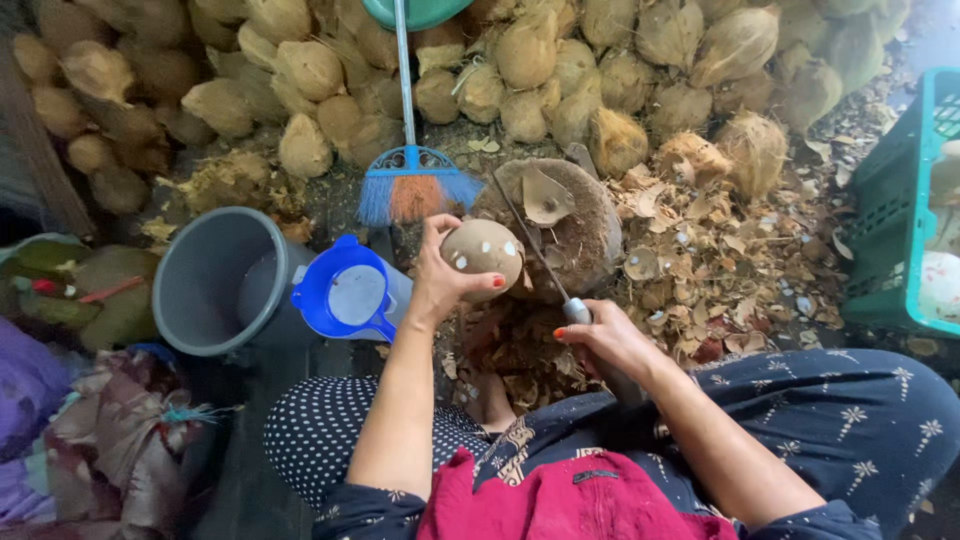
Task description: The person sits on the floor and uses a large knife to peel the husk off a coconut, rotating it to remove the outer layer. After finishing one coconut, the person places it in a green crate and picks up another coconut to continue the peeling process.
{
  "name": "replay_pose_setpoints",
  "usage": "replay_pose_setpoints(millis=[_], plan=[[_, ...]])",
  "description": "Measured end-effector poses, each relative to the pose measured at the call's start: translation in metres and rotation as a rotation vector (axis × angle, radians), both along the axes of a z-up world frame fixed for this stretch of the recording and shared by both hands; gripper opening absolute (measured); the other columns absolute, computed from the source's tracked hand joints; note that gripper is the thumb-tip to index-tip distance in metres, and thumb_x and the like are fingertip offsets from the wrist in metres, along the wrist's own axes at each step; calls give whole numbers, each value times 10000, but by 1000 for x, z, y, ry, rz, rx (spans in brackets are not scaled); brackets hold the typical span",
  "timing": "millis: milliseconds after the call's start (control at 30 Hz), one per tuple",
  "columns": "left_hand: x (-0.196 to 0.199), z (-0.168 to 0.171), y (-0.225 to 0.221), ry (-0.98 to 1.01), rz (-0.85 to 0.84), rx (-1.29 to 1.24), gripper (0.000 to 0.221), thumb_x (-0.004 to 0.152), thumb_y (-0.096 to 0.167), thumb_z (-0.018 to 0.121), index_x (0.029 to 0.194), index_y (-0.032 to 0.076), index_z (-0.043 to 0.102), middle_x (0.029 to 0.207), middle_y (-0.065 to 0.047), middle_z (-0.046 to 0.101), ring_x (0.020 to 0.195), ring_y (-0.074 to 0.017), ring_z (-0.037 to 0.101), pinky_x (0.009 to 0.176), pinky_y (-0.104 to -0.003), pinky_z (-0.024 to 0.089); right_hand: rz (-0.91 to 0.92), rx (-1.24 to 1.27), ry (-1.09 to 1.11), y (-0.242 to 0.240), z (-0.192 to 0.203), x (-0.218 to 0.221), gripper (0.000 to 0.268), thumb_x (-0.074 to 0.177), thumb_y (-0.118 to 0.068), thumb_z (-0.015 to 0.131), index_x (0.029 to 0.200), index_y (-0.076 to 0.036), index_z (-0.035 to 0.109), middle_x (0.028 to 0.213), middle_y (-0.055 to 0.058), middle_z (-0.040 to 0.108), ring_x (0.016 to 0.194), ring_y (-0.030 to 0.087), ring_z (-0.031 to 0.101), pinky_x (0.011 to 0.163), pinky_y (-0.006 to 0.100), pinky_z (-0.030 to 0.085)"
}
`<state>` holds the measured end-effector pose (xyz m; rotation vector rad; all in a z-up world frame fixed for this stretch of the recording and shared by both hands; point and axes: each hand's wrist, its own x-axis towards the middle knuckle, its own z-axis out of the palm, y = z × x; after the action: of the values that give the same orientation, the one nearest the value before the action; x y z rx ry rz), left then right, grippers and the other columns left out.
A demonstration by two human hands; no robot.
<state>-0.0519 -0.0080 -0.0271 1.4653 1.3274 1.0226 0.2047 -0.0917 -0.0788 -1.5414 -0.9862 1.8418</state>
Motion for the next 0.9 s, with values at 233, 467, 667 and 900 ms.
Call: replay_pose_setpoints(millis=[233, 467, 667, 900], plan=[[44, 6, -11, -55, 100, 169, 1159, 422, 371, 1048, 1387, 169, 439, 1410, -210, 502, 1336, -372, 492, 1163, -507, 312, -67, 113, 22, 0, 11, -5, 188, 796, -63, 761, 829, 36, 604, 469, 201, 576, 320, 282, 600, 294, 401, 504], [55, 22, -18, 348, 32, -24, 1202, 336, 384, 1027, 1418, 372, 506, 1442, -199, 407, 1351, -459, 486, 1144, -564, 359, 2, 157, -146, -4, 31, 2, 204, 725, -69, 804, 821, -14, 633, 471, 148, 606, 346, 235, 624, 334, 331, 491], [69, 34, -22, 479, 81, -132, 1096, 402, 315, 1003, 1369, 426, 502, 1502, -138, 377, 1336, -417, 524, 1112, -537, 416, -106, 700, -314, -21, 64, 1, 197, 752, -190, 785, 861, -107, 644, 490, 109, 580, 387, 247, 579, 396, 339, 458], [54, 19, -22, 475, 0, 28, 1066, 390, 276, 978, 1345, 430, 529, 1537, -177, 334, 1274, -527, 535, 1083, -598, 424, -52, 81, -111, 8, -13, -7, 155, 656, 8, 737, 776, 23, 641, 466, 171, 591, 330, 258, 582, 319, 362, 439]])
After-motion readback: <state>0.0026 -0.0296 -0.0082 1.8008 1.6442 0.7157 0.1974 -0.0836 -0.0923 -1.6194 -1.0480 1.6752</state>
